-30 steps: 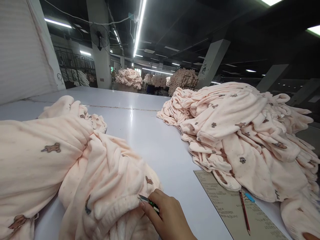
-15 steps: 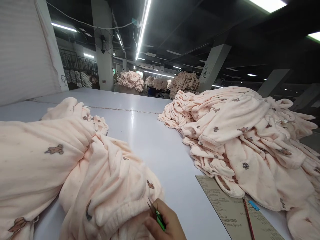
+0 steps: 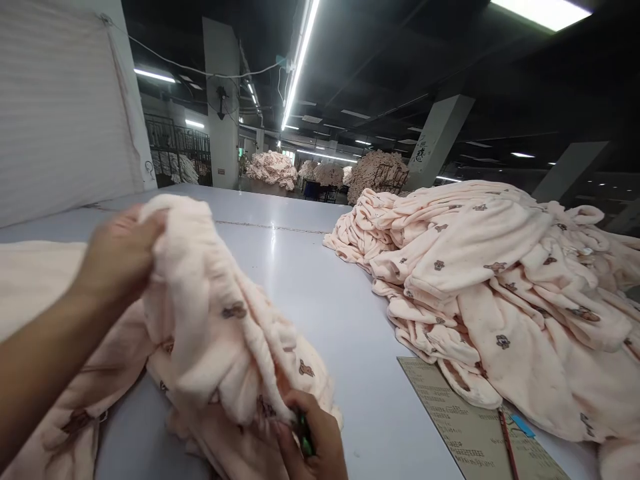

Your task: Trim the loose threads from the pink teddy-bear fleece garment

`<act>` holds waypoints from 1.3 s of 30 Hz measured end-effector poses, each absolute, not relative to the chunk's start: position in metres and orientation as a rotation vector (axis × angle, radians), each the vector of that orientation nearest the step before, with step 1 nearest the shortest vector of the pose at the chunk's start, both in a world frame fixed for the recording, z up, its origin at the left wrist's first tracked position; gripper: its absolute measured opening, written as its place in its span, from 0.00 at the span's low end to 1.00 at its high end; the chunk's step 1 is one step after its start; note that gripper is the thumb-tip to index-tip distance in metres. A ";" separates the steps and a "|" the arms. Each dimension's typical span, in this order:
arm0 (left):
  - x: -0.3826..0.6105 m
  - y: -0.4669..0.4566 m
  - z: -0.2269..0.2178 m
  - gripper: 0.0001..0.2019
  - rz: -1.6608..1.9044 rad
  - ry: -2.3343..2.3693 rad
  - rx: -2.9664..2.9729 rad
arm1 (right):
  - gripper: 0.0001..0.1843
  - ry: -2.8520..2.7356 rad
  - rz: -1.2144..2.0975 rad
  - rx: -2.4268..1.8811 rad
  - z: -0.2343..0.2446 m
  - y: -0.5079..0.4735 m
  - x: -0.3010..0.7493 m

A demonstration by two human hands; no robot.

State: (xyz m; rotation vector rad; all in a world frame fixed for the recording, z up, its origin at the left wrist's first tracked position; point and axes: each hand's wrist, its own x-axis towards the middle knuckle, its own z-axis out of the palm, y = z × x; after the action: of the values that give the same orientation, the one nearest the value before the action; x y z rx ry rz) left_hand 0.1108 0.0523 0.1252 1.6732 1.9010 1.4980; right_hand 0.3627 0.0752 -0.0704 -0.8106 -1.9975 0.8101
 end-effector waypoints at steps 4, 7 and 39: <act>0.153 0.063 0.100 0.17 1.125 1.674 1.809 | 0.14 -1.358 1.242 -0.797 -0.050 0.058 0.359; 0.182 0.051 0.062 0.28 0.648 1.409 1.864 | 0.16 -0.980 1.440 -0.708 -0.032 0.055 0.351; 0.146 0.055 0.030 0.26 1.197 1.189 0.712 | 0.18 -1.768 1.049 -1.076 -0.047 0.074 0.361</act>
State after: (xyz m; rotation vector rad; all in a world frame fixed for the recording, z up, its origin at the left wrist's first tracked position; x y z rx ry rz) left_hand 0.1457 0.0548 0.0301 0.7124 1.1886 1.1968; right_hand 0.3608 0.0738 -0.0472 -1.0763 -1.7680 1.0495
